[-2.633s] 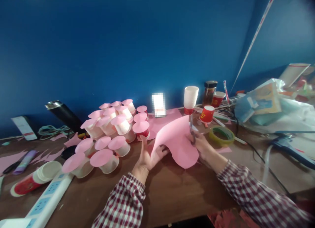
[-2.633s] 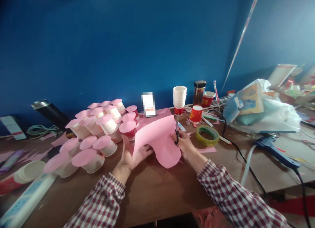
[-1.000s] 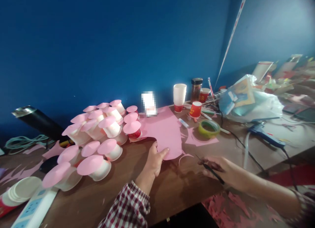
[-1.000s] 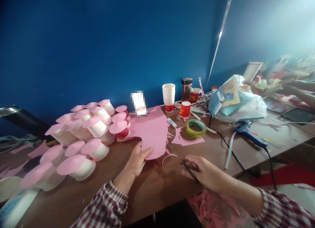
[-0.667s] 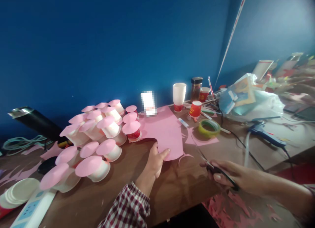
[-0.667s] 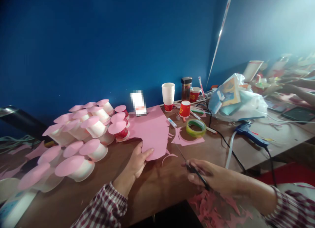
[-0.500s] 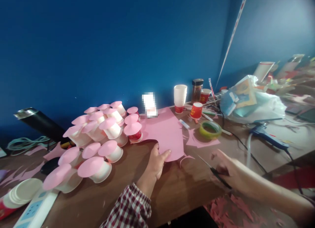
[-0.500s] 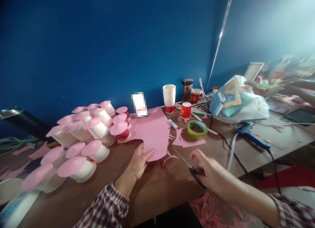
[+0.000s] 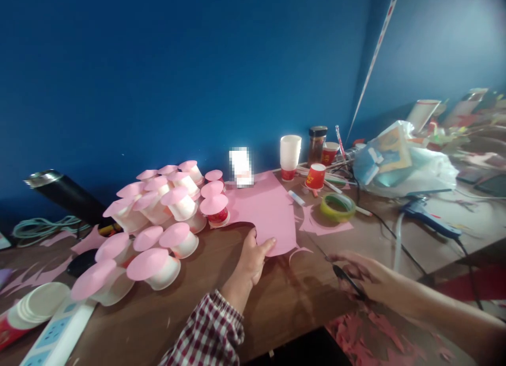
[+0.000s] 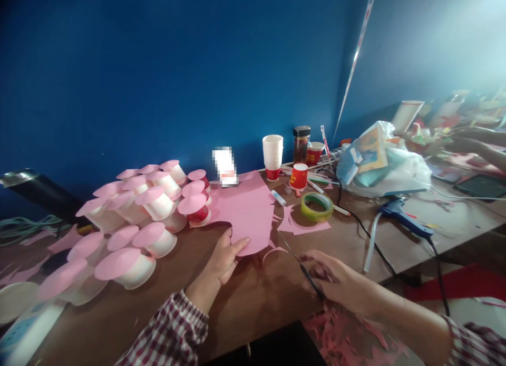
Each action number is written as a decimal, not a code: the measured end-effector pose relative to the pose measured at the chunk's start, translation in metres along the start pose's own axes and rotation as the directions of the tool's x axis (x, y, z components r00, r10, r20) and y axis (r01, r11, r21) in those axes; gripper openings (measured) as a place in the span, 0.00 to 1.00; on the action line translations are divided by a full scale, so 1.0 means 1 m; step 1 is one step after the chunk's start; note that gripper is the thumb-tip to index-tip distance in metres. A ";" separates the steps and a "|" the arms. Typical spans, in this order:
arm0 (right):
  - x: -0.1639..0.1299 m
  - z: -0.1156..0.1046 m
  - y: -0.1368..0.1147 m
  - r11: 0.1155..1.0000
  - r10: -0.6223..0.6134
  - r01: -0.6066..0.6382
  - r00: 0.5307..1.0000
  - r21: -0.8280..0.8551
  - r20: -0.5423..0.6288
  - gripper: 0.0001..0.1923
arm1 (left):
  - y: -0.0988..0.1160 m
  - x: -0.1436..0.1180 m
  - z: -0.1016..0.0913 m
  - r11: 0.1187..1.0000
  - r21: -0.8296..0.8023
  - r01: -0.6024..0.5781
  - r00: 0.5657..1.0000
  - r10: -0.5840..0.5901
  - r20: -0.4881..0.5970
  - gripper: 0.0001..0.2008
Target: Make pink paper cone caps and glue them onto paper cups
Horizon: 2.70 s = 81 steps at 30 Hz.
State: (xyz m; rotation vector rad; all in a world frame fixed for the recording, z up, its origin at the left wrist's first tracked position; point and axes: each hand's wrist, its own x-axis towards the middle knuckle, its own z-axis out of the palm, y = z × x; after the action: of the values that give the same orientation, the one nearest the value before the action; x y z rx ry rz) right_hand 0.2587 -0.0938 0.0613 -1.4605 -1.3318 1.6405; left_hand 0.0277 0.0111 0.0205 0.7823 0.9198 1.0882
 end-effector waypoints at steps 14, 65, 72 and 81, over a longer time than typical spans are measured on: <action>0.016 0.025 -0.002 0.893 0.148 -0.159 0.987 0.421 0.059 0.16 | -0.008 -0.003 0.001 0.997 0.075 -0.020 1.000 0.018 0.025 0.23; 0.024 0.019 0.007 0.979 0.133 -0.115 0.986 0.171 -0.102 0.20 | -0.002 -0.004 0.004 0.999 0.016 0.046 0.998 -0.047 0.041 0.31; 0.020 0.019 0.008 0.979 0.124 -0.109 0.989 0.173 -0.079 0.22 | -0.001 -0.003 0.003 0.997 0.053 0.054 0.997 -0.057 0.045 0.30; 0.022 0.017 0.006 0.978 0.124 -0.112 0.991 0.174 -0.056 0.22 | -0.002 -0.007 0.003 0.997 0.065 0.035 0.978 -0.047 0.205 0.28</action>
State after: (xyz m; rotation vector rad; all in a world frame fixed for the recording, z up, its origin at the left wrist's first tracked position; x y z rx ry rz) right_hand 0.2388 -0.0816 0.0459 -1.5014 -1.0580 1.7193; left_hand 0.0302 0.0034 0.0216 0.9055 0.7919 0.9267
